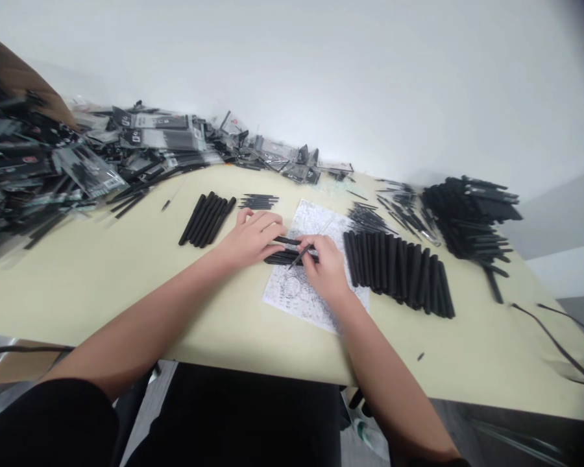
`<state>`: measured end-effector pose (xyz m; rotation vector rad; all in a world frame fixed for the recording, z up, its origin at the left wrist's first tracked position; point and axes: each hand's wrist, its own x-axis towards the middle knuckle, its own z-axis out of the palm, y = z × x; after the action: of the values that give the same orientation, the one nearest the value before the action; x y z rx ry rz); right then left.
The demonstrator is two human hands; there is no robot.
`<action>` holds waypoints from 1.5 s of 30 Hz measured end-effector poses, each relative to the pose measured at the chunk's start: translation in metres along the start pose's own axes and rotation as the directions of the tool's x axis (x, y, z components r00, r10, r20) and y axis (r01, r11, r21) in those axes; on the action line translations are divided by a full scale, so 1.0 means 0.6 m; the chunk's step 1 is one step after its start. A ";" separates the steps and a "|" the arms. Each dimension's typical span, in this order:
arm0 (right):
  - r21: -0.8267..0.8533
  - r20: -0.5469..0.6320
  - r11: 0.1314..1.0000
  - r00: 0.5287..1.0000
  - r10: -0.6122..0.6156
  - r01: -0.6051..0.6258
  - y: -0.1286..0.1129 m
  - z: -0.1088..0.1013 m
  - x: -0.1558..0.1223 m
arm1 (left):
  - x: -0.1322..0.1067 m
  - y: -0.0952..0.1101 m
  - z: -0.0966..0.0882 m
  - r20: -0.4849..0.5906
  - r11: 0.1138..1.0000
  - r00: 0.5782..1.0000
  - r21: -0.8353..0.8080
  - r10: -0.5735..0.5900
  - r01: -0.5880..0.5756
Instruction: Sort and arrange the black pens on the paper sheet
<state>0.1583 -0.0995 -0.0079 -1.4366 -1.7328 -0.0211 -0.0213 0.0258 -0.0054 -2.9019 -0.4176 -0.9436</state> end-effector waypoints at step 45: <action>-0.012 -0.002 0.999 0.999 -0.037 0.037 0.001 0.002 0.000 | -0.001 0.004 0.003 0.056 1.000 0.998 -0.005 -0.010 0.011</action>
<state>0.1579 -0.0988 -0.0088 -1.4123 -1.7604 -0.0525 -0.0203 0.0234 -0.0071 -2.9395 -0.4349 -0.8681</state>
